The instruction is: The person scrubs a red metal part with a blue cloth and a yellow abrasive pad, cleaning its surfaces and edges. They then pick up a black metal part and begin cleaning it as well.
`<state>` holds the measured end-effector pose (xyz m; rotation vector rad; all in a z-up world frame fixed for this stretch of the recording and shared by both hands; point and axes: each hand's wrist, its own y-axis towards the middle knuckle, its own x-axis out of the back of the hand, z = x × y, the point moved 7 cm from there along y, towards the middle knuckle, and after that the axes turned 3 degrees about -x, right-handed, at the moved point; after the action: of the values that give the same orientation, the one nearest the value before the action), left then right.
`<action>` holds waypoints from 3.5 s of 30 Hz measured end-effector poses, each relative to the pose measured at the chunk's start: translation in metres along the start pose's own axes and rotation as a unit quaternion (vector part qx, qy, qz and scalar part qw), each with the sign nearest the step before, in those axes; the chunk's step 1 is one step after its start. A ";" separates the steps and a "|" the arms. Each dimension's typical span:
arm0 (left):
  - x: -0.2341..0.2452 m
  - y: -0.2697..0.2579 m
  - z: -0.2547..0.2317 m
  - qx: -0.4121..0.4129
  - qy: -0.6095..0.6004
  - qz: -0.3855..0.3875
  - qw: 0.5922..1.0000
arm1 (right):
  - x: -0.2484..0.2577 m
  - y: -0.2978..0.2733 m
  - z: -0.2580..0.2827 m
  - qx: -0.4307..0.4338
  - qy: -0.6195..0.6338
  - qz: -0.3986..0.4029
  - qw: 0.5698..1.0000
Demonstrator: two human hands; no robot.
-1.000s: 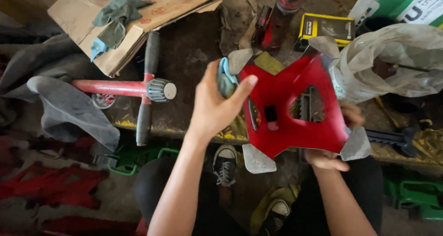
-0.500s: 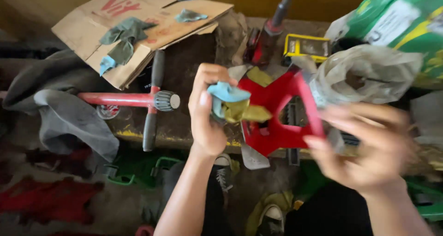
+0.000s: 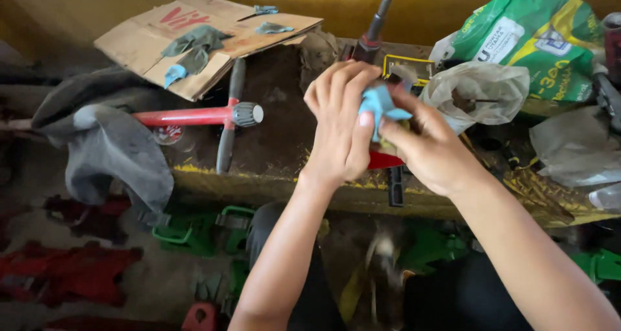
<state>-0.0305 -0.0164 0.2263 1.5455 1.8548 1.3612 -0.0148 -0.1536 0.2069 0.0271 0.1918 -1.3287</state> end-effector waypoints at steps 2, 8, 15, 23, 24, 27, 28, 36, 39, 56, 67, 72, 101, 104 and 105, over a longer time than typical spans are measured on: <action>-0.004 0.002 0.006 0.010 0.012 0.025 1.000 | 0.012 0.013 -0.015 -0.024 0.025 -0.012 0.999; -0.014 0.018 0.042 0.098 0.049 0.020 0.994 | 0.044 0.075 -0.016 0.101 -0.255 0.039 0.961; -0.077 -0.049 0.217 0.242 -0.076 -0.020 0.967 | 0.008 0.119 -0.057 0.429 -0.642 0.204 0.602; -0.072 -0.039 0.190 0.297 -0.159 0.064 0.939 | 0.009 0.126 -0.042 0.475 -0.630 0.217 0.575; -0.069 -0.040 0.189 0.308 -0.174 0.065 0.933 | 0.007 0.125 -0.046 0.483 -0.624 0.218 0.574; -0.066 -0.043 0.190 0.264 -0.148 0.048 0.952 | 0.025 0.136 -0.110 0.429 -0.688 0.369 0.454; -0.063 -0.043 0.189 0.267 -0.144 0.044 0.952 | 0.023 0.134 -0.111 0.431 -0.685 0.374 0.453; -0.074 -0.038 0.186 0.305 -0.206 0.085 0.926 | 0.013 0.124 -0.039 0.450 -0.649 0.187 0.585; -0.074 -0.038 0.193 0.313 -0.179 0.078 0.929 | 0.027 0.127 -0.078 0.442 -0.649 0.261 0.562; -0.081 -0.024 0.189 0.181 -0.132 0.070 0.972 | 0.071 0.135 -0.059 0.243 -0.810 0.182 0.501; -0.081 -0.032 0.183 0.202 -0.153 0.037 0.967 | 0.043 0.142 -0.050 0.237 -0.772 0.175 0.564; -0.077 -0.034 0.177 0.307 -0.118 -0.030 0.944 | 0.039 0.148 -0.067 0.091 -0.512 0.044 0.853; -0.075 -0.042 0.184 0.344 -0.047 -0.002 0.938 | 0.022 0.103 -0.103 -0.118 -0.416 0.322 0.842; -0.073 -0.043 0.181 0.244 0.001 -0.041 0.969 | 0.031 0.119 -0.132 -0.111 -0.484 0.334 0.801; -0.071 -0.042 0.176 0.183 0.023 -0.064 0.981 | 0.037 0.127 -0.144 -0.101 -0.530 0.330 0.774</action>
<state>0.1062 -0.0007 0.0889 1.5343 2.2899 1.0491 0.0983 -0.1401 0.0486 -0.7710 -0.6055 -0.4543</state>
